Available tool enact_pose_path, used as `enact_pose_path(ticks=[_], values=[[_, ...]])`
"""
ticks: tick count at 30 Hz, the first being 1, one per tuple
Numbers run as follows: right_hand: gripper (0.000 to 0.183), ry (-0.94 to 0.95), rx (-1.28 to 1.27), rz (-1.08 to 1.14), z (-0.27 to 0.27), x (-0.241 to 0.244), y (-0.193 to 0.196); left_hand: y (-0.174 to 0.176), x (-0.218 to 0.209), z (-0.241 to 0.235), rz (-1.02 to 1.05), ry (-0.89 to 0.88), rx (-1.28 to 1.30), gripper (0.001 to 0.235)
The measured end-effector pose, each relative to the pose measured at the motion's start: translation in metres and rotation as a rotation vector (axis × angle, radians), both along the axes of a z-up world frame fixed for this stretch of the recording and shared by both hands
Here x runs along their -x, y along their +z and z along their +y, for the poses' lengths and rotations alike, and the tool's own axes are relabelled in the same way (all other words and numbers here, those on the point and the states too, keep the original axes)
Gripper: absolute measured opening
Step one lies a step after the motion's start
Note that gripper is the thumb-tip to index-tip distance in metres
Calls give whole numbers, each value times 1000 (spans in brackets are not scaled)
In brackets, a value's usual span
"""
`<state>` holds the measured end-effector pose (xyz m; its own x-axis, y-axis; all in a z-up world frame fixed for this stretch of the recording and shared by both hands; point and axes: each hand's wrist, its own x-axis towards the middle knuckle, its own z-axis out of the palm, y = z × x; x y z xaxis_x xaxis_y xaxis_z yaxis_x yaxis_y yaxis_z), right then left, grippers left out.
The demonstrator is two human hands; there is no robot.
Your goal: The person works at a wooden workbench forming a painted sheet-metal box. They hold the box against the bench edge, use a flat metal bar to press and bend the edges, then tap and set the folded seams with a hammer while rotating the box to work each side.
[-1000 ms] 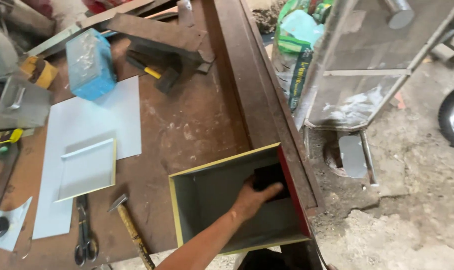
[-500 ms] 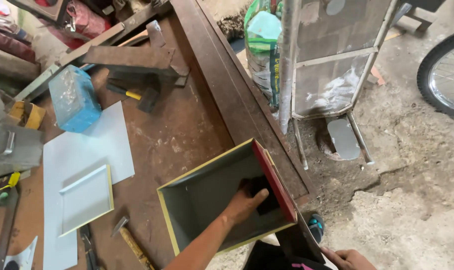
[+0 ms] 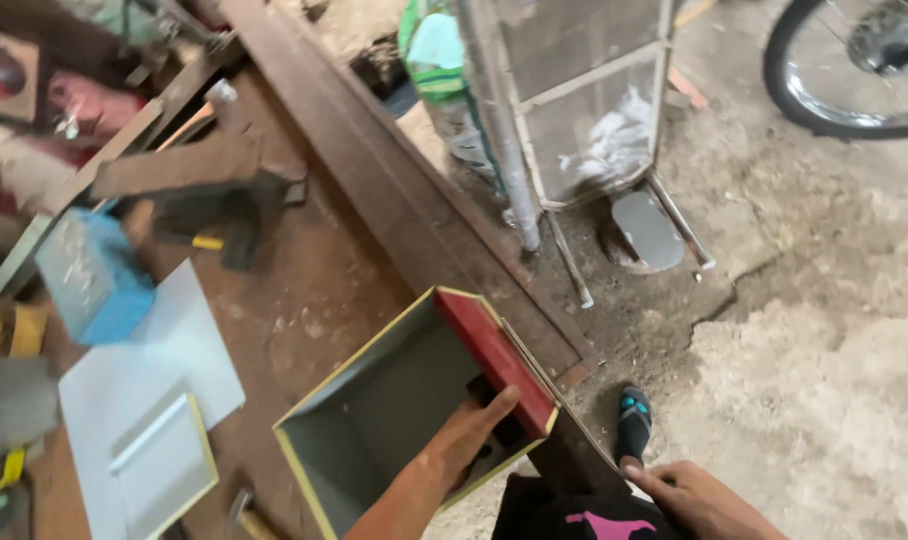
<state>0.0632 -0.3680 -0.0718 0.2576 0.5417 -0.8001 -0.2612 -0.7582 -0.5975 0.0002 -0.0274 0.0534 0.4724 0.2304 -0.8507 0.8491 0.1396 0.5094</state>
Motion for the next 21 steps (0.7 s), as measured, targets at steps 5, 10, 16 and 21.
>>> enact_pose_path(ticks=[5, 10, 16, 21], values=[[61, -381, 91, 453, -50, 7, -17, 10, -16, -8, -52, 38, 68, 110], [61, -303, -11, 545, -76, 17, -38, 17, -27, -17, -311, 82, 51, 107], [57, -281, 71, 535, -87, 23, -48, 1, -18, -12, -287, 47, -28, 95], [62, -703, 176, 866, -67, 10, 8, -4, -15, -11, -277, 21, -39, 84]])
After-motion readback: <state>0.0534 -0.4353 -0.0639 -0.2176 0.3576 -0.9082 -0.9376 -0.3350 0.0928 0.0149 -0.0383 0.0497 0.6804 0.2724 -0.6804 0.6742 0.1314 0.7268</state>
